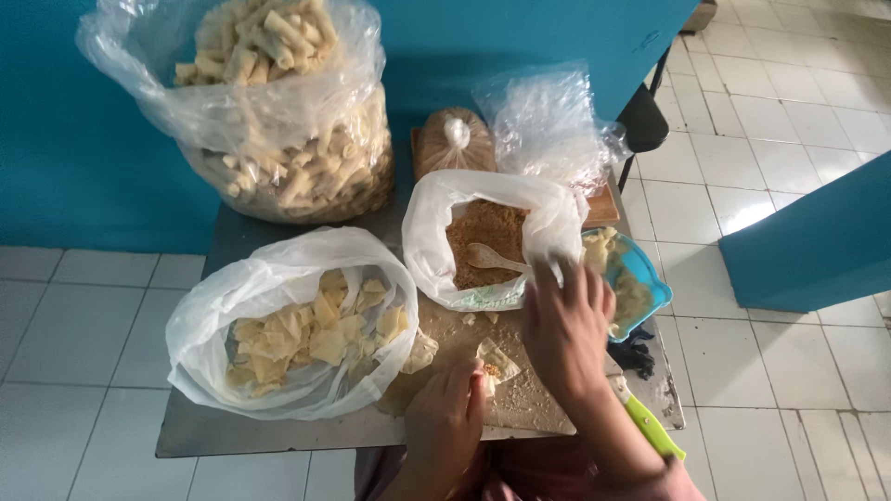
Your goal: The person tears dried snack pieces by hand on a small board and drops the broken pieces into a plastic bag. They then hand the filled bag to another person and place the knife into a bag.
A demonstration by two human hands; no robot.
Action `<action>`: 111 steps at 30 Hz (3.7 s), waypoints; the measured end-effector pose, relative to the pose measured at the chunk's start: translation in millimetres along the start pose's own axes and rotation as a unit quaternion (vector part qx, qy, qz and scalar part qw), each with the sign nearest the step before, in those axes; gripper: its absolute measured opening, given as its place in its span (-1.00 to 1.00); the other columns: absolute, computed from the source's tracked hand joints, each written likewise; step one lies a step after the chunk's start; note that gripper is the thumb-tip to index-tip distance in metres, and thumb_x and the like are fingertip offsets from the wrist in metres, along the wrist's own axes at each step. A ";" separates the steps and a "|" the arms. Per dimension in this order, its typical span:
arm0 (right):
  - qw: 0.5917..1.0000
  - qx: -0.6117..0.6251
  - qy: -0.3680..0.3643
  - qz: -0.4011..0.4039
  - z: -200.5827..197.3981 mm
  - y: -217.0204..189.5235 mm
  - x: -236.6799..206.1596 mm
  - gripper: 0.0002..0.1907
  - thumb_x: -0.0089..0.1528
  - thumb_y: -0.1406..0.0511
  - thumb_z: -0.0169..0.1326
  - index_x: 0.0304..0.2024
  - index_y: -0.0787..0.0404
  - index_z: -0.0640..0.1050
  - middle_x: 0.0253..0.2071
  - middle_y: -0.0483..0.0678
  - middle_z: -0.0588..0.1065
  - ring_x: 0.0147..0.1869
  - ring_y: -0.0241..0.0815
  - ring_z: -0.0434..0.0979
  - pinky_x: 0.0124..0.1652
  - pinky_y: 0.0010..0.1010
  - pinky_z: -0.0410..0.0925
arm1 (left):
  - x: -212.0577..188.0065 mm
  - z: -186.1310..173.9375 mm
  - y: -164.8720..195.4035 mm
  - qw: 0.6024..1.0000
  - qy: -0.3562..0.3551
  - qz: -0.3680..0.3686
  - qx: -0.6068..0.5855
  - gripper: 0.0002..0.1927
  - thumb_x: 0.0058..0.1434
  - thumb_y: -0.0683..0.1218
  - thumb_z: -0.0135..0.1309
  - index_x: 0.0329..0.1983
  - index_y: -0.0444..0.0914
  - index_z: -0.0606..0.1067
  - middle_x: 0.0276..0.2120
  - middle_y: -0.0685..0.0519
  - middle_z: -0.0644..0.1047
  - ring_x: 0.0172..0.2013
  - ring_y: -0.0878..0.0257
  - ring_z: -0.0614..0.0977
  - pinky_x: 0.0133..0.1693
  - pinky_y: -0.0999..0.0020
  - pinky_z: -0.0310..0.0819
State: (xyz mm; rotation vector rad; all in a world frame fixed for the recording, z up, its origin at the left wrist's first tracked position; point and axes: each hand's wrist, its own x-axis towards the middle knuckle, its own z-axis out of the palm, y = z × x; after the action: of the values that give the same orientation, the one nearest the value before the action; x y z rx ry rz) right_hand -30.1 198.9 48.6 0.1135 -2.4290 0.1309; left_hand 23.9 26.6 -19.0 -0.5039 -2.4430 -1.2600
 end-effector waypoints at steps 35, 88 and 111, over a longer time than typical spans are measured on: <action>0.949 0.280 -0.139 0.049 -19.0 -17.7 -83.6 -0.72 0.06 0.40 0.23 -0.15 0.19 0.61 -0.12 0.00 0.54 -0.05 0.03 0.52 -0.05 -0.19 0.38 | 5.6 -10.1 12.7 0.996 -0.072 -0.012 -0.052 -0.83 0.27 -0.23 0.17 -0.11 -0.36 0.49 -0.15 -0.15 0.51 -0.18 -0.07 0.62 -0.18 0.15 0.53; 0.777 0.376 -0.238 0.445 -15.9 -19.6 -100.2 -0.60 0.09 0.43 0.27 -0.01 0.19 0.55 -0.32 -0.14 0.64 -0.33 -0.34 0.57 -0.32 -0.47 0.44 | 13.0 -18.0 14.3 0.979 -0.095 -0.042 -0.176 -0.64 0.28 -0.23 0.13 0.11 -0.41 0.38 -0.28 -0.08 0.62 -0.29 0.05 0.71 -0.21 0.25 0.59; 0.928 0.186 -0.236 0.222 -8.8 -7.9 -72.8 -0.84 0.10 0.29 0.23 -0.29 0.16 0.56 -0.32 -0.03 0.54 -0.16 0.05 0.55 -0.12 -0.17 0.35 | 12.6 -10.1 9.1 0.976 -0.187 0.075 0.087 -0.57 -0.01 -0.24 0.15 -0.01 -0.26 0.61 -0.14 -0.01 0.51 -0.18 0.09 0.62 -0.24 0.25 0.59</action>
State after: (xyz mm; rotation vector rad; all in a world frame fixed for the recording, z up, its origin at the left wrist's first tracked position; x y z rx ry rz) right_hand 31.6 195.6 8.3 -0.2732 -2.8403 0.8584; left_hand 18.4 25.1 -1.4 -0.9278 -2.7246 -0.9479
